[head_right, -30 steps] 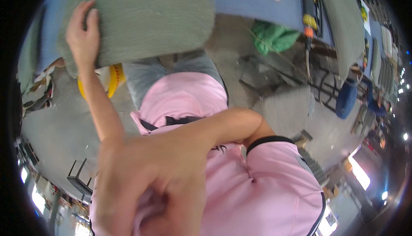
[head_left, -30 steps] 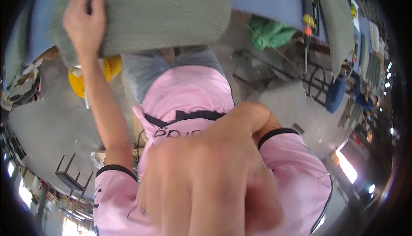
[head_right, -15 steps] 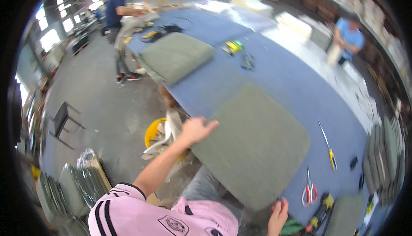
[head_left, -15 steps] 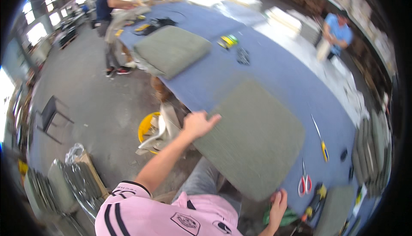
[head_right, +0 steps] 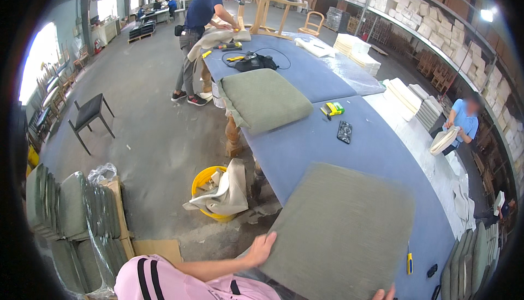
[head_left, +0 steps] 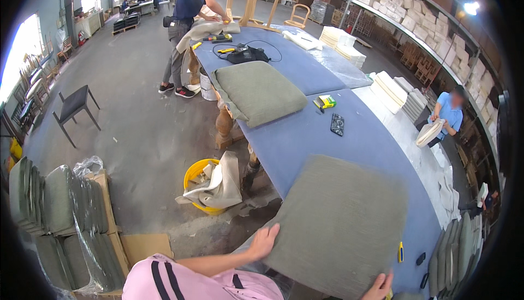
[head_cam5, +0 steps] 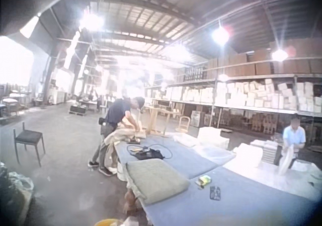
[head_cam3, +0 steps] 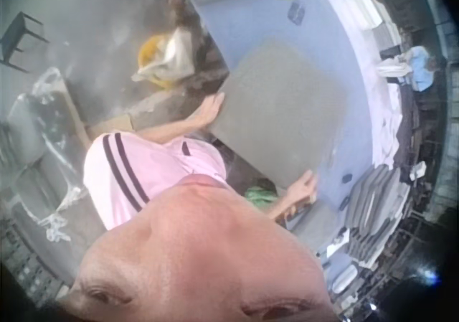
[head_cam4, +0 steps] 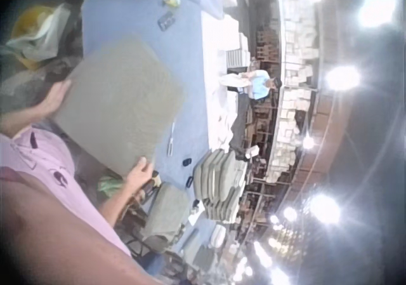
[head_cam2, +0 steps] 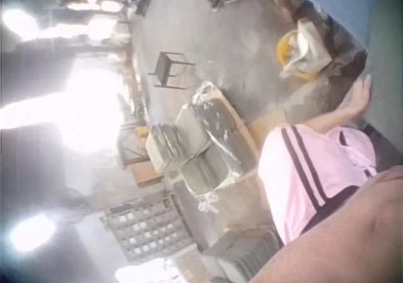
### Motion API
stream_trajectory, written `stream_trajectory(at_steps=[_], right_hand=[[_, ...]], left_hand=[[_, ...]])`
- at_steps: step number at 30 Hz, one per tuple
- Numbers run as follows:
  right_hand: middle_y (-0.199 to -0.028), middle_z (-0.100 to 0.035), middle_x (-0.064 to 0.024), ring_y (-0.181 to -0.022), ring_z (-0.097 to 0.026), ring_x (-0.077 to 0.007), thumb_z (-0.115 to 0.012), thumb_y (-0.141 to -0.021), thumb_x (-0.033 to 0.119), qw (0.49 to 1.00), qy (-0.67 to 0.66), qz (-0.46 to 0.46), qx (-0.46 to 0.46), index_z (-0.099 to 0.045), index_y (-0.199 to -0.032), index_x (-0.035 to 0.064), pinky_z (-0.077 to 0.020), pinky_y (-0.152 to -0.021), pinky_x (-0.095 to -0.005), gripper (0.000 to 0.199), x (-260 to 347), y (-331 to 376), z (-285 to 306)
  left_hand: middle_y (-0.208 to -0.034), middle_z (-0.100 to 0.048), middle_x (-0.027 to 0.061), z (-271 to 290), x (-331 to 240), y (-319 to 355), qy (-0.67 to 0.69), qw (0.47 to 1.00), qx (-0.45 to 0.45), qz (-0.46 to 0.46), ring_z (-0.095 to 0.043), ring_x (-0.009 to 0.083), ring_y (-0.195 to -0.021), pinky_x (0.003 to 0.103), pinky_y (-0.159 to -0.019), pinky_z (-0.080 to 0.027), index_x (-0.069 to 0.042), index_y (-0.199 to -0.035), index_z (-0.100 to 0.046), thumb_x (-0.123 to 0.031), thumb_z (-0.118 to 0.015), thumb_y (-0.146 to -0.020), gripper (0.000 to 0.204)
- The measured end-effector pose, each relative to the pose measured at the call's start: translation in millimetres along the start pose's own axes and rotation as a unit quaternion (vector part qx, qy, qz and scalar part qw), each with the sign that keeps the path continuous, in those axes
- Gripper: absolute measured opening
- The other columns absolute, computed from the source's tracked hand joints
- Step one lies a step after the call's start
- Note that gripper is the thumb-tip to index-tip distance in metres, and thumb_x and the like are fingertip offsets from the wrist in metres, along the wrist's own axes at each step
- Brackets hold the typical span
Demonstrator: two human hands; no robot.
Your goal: The person folds fabric over a cushion, staples the edges with a staple gun, and trims excess fabric with scissors. The person repeats this process on multiple cushions at a workbench.
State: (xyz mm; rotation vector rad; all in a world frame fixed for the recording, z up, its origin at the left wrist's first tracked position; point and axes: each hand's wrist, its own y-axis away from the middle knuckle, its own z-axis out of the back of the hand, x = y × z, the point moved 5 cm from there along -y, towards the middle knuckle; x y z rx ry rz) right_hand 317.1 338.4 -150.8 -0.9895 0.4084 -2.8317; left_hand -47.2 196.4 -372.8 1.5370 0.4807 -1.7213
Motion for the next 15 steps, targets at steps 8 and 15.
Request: stream_trajectory(at_steps=[8,15], right_hand=[[-0.123,-0.074,-0.0088,-0.103,-0.069,-0.0186,-0.055,-0.114,0.021,0.956,-0.19,0.169,-0.144,-0.07,-0.132,0.0005,-0.0546,-0.097,-0.0356,0.031,21.9,-209.9,-15.8],[-0.159,-0.053,-0.021,-0.147,-0.048,-0.0422,-0.068,-0.104,0.023,0.94,0.161,0.298,0.037,-0.062,-0.145,0.0042,-0.0397,-0.121,-0.0518,0.046,26.5,-39.0,-136.9]], left_hand=[[-0.115,-0.073,0.0261,-64.3,-73.8,89.2,-0.118,0.883,0.35,-0.288,-0.071,0.04,-0.11,0.048,-0.096,-0.056,0.003,-0.131,-0.066,-0.041,-0.057,-0.111,0.049],[-0.123,-0.074,0.0183,-29.2,-100.4,50.5,-0.06,0.911,0.299,-0.28,-0.07,0.0367,-0.117,0.043,-0.101,-0.055,-0.006,-0.128,-0.074,-0.028,-0.07,-0.103,0.034]])
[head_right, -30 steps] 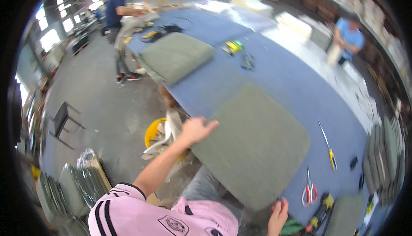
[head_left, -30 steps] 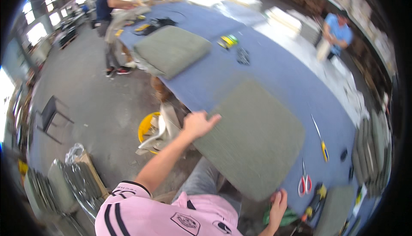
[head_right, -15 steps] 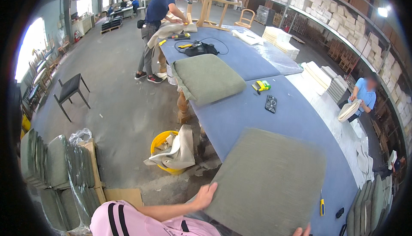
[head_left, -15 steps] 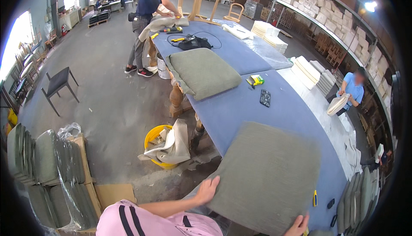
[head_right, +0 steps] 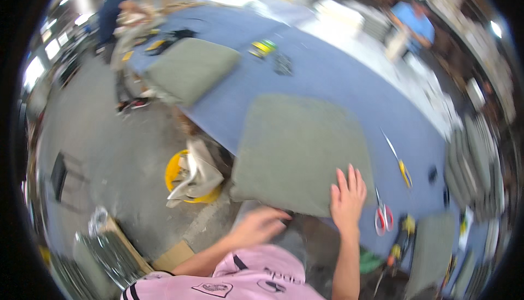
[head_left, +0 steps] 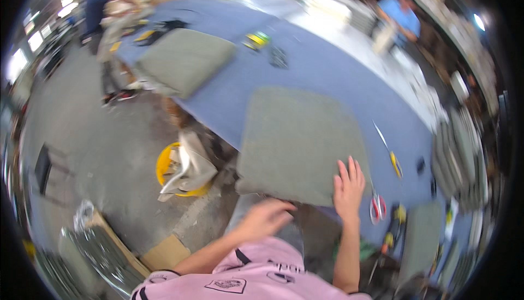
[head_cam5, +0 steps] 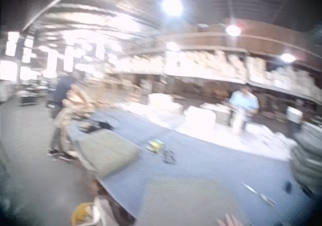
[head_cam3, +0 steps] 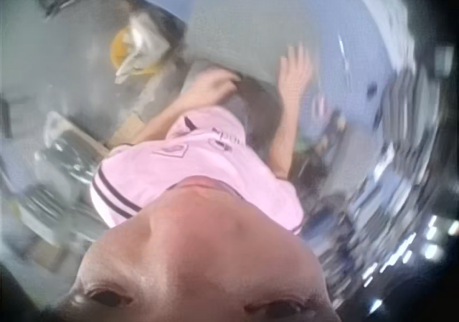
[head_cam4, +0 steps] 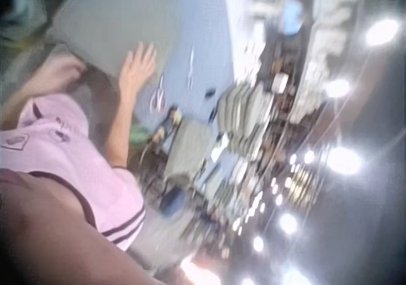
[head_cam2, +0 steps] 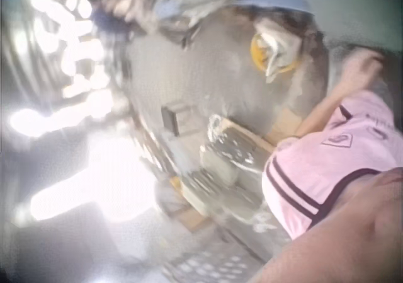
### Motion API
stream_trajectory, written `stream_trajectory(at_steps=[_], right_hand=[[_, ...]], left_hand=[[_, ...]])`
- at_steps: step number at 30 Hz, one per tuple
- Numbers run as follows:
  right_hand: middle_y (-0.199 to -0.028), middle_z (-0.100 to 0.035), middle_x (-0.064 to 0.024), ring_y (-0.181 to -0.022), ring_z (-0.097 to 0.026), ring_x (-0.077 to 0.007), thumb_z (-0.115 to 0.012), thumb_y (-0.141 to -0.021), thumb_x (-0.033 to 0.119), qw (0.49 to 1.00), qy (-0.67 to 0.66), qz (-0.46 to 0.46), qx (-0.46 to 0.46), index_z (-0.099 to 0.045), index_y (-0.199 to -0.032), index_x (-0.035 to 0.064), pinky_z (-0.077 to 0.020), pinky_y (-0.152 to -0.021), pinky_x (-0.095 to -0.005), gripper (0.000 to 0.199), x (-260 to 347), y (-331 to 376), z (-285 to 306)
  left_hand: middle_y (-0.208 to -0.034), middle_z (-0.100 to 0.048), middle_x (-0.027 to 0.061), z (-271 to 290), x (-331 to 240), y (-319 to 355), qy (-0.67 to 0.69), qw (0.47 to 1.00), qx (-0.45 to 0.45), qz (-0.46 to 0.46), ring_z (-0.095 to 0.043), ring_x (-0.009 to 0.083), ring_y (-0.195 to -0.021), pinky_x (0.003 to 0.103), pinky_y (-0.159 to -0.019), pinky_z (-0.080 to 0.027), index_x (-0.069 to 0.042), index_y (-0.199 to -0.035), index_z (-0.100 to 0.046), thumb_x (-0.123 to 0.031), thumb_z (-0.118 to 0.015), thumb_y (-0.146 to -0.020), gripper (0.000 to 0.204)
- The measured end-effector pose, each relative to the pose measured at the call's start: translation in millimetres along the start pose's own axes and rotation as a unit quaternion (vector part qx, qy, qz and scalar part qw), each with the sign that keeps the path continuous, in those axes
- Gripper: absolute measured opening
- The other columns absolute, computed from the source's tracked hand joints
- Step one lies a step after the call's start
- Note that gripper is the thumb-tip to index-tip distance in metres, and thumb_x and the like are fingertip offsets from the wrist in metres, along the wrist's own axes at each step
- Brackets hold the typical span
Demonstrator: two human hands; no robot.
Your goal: The person folds fabric over a cushion, staples the edges with a staple gun, and trims excess fabric with scissors. The person repeats this process on multiple cushions at a workbench.
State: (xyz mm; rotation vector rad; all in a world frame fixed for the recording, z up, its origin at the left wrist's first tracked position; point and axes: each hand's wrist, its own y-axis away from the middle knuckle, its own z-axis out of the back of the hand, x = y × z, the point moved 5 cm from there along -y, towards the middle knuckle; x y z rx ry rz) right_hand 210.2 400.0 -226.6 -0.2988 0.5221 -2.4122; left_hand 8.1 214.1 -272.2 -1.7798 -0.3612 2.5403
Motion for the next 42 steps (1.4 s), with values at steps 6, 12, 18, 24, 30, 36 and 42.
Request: stream_trajectory(at_steps=[6,12,18,24,30,36,42], right_hand=[[-0.163,-0.051,-0.0181,-0.141,-0.056,-0.0335,-0.064,-0.108,0.021,0.92,-0.278,-0.274,-0.022,-0.053,-0.156,0.0036,-0.0462,-0.114,-0.0431,0.052,-46.9,144.0,7.0],[-0.146,-0.063,-0.0141,-0.093,-0.074,-0.0178,-0.062,-0.111,0.036,0.703,-0.527,-0.473,-0.067,-0.046,-0.16,-0.0017,-0.0541,-0.079,-0.0297,0.064,-97.5,150.5,1.0],[-0.096,-0.062,-0.0006,-0.06,-0.052,-0.0077,-0.07,-0.107,0.045,0.594,-0.612,-0.52,0.049,-0.068,-0.12,0.0031,-0.036,-0.052,-0.0252,0.044,-95.9,116.9,-30.8],[-0.073,-0.049,0.0084,-0.055,-0.037,-0.0021,-0.07,-0.108,0.043,0.642,-0.61,-0.464,-0.015,-0.068,-0.103,0.0081,-0.0258,-0.048,-0.022,0.036,-107.3,136.7,-20.7],[-0.08,-0.063,0.0036,-0.058,-0.052,-0.0063,-0.066,-0.11,0.046,0.551,-0.621,-0.546,-0.109,-0.07,-0.112,0.0079,-0.0408,-0.051,-0.0236,0.038,-77.2,183.6,-41.8],[-0.11,-0.076,-0.0083,-0.101,-0.07,-0.026,-0.057,-0.111,0.053,0.399,-0.802,-0.442,-0.05,-0.071,-0.118,0.0059,-0.057,-0.091,-0.0462,0.05,30.1,155.3,-42.9],[-0.153,-0.059,-0.0146,-0.137,-0.06,-0.029,-0.07,-0.107,0.039,0.456,-0.781,-0.425,-0.04,-0.052,-0.151,-0.002,-0.0467,-0.118,-0.0451,0.063,67.6,189.1,-135.9]], left_hand=[[-0.107,-0.079,0.0122,83.8,73.9,77.1,0.048,0.958,-0.167,0.23,-0.071,0.02,-0.097,0.035,-0.09,-0.054,0.002,-0.117,-0.075,-0.021,-0.059,-0.111,0.029],[-0.116,-0.076,0.0116,96.0,65.8,51.7,0.108,0.947,-0.164,0.254,-0.069,0.0184,-0.103,0.035,-0.094,-0.052,0.002,-0.127,-0.07,-0.037,-0.049,-0.116,0.046],[-0.118,-0.076,0.012,67.6,104.4,30.7,0.224,0.91,-0.096,0.335,-0.071,0.0187,-0.103,0.035,-0.093,-0.053,0.005,-0.127,-0.07,-0.047,-0.049,-0.115,0.057],[-0.093,-0.074,0.0083,60.6,82.2,39.9,0.225,0.928,-0.085,0.283,-0.069,0.0177,-0.086,0.033,-0.084,-0.053,0.0,-0.108,-0.071,-0.051,-0.05,-0.115,0.056],[-0.08,-0.071,0.0064,35.2,108.9,83.1,0.149,0.951,-0.035,0.27,-0.065,0.0155,-0.075,0.032,-0.075,-0.052,0.001,-0.091,-0.071,-0.049,-0.051,-0.116,0.059],[-0.077,-0.07,0.003,47.6,107.0,93.5,0.085,0.951,-0.025,0.295,-0.062,0.012,-0.074,0.032,-0.071,-0.051,0.0,-0.086,-0.073,-0.047,-0.054,-0.115,0.058],[-0.09,-0.075,0.0018,51.8,89.6,82.2,0.115,0.947,-0.002,0.299,-0.067,0.01,-0.084,0.032,-0.082,-0.054,0.001,-0.098,-0.076,-0.048,-0.055,-0.115,0.056]])
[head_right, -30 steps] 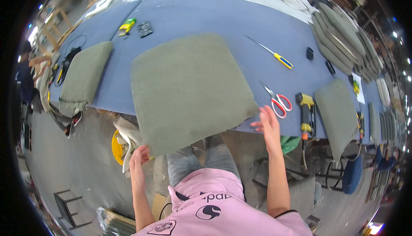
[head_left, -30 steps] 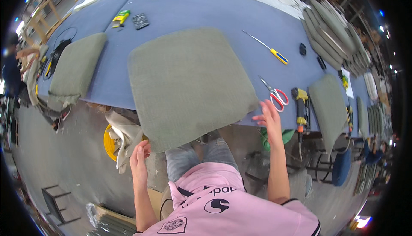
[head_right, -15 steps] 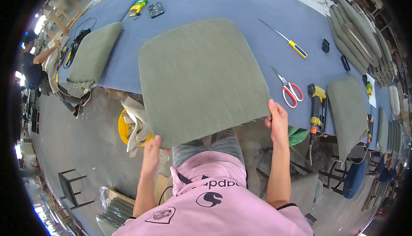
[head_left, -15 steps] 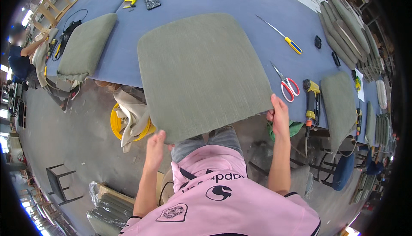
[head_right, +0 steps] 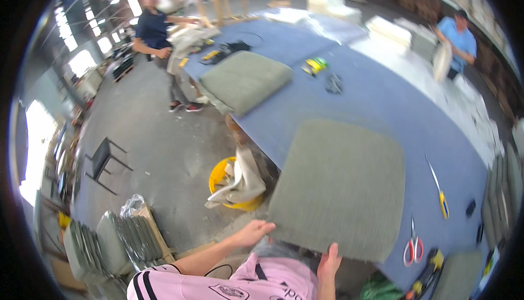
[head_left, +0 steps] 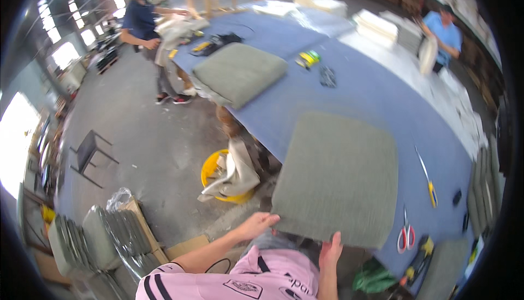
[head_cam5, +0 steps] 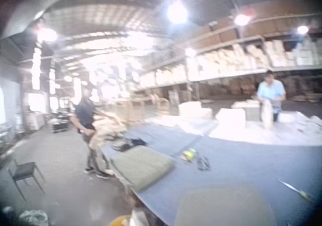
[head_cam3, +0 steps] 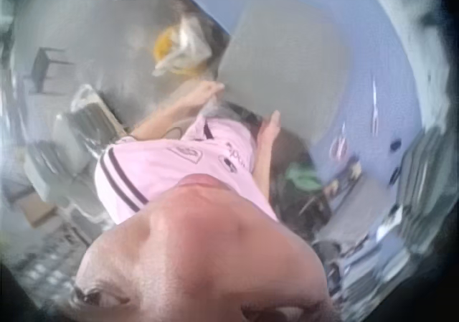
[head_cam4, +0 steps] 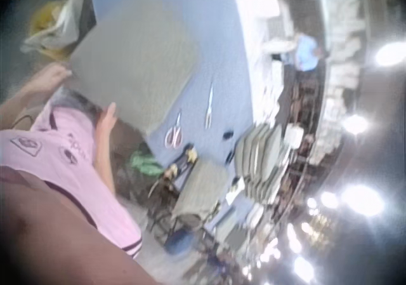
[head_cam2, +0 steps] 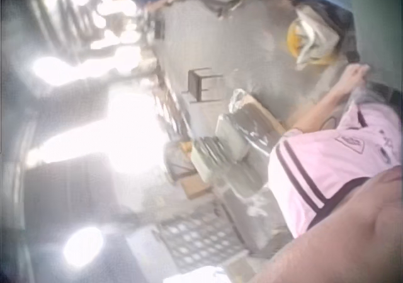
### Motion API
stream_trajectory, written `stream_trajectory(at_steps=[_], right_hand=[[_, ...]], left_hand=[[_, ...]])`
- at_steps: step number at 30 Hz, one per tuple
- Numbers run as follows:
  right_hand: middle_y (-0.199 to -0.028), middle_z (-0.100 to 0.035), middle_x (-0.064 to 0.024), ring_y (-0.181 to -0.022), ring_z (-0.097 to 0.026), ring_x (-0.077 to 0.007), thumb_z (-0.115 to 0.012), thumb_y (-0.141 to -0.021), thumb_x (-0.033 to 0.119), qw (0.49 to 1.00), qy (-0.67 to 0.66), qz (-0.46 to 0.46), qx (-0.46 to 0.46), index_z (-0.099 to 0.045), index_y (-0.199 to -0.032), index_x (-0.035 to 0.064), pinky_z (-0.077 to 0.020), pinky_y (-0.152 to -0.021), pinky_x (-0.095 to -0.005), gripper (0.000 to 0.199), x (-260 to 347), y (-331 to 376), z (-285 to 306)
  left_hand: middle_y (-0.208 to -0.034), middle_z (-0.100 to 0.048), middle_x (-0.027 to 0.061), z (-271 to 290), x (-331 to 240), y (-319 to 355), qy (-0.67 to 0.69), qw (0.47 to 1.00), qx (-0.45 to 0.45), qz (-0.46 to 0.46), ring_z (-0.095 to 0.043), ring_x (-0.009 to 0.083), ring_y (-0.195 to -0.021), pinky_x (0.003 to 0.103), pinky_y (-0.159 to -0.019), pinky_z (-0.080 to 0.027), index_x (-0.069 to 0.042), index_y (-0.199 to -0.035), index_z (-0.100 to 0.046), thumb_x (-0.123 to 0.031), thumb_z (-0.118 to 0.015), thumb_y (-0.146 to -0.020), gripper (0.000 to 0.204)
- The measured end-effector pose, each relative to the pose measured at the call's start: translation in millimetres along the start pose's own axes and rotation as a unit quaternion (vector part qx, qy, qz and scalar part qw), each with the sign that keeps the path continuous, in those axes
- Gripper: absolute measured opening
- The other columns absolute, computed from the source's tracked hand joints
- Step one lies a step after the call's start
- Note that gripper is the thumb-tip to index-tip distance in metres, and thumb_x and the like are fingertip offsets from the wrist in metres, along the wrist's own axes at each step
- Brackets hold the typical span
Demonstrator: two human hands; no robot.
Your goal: The person folds fabric over a cushion, staples the edges with a staple gun, and trims excess fabric with scissors. The person repeats this process on multiple cushions at a workbench.
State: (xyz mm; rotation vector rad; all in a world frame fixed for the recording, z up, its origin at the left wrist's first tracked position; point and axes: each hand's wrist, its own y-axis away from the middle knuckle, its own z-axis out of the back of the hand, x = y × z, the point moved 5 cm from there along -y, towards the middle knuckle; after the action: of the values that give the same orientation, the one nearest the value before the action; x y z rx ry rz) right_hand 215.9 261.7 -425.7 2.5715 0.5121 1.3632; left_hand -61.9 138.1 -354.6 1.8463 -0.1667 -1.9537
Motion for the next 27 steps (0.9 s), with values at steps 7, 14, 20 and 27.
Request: stream_trajectory(at_steps=[7,14,20,27], right_hand=[[-0.161,-0.049,-0.0165,-0.143,-0.054,-0.0299,-0.069,-0.108,0.039,0.983,0.078,0.159,0.049,-0.039,-0.16,-0.0024,-0.0443,-0.119,-0.0456,0.073,38.6,-17.8,-27.1],[-0.137,-0.064,-0.0248,-0.12,-0.065,-0.0381,-0.069,-0.105,0.044,0.954,0.166,0.248,-0.028,-0.051,-0.147,-0.0058,-0.0542,-0.096,-0.0513,0.067,209.2,6.0,-132.8],[-0.075,-0.06,0.0026,-0.066,-0.054,-0.0066,-0.064,-0.11,0.042,0.88,0.179,0.436,-0.05,-0.061,-0.081,0.0048,-0.0404,-0.055,-0.026,0.047,263.8,-53.8,-253.8],[-0.061,-0.051,0.0048,-0.053,-0.043,-0.0046,-0.067,-0.11,0.031,0.85,0.162,0.501,0.0,-0.051,-0.064,0.0062,-0.0353,-0.047,-0.0265,0.055,286.0,-117.6,-316.2]], left_hand=[[-0.097,-0.076,0.0033,-8.4,-32.8,3.8,0.08,0.992,-0.002,-0.098,-0.07,0.0127,-0.088,0.033,-0.087,-0.056,0.003,-0.111,-0.075,-0.043,-0.052,-0.117,0.052],[-0.088,-0.073,0.011,10.8,-218.1,63.6,0.057,0.84,-0.098,-0.531,-0.07,0.0227,-0.079,0.035,-0.074,-0.056,0.0,-0.1,-0.072,-0.02,-0.057,-0.107,0.025],[-0.089,-0.074,0.0103,12.4,-331.0,24.6,-0.016,0.724,-0.213,-0.656,-0.071,0.0303,-0.079,0.038,-0.07,-0.055,-0.004,-0.098,-0.072,-0.006,-0.068,-0.09,0.009],[-0.108,-0.078,0.0149,-36.5,-519.1,-104.2,-0.487,0.652,-0.171,-0.555,-0.073,0.034,-0.101,0.046,-0.087,-0.051,-0.006,-0.099,-0.073,-0.033,-0.061,-0.099,0.03]])
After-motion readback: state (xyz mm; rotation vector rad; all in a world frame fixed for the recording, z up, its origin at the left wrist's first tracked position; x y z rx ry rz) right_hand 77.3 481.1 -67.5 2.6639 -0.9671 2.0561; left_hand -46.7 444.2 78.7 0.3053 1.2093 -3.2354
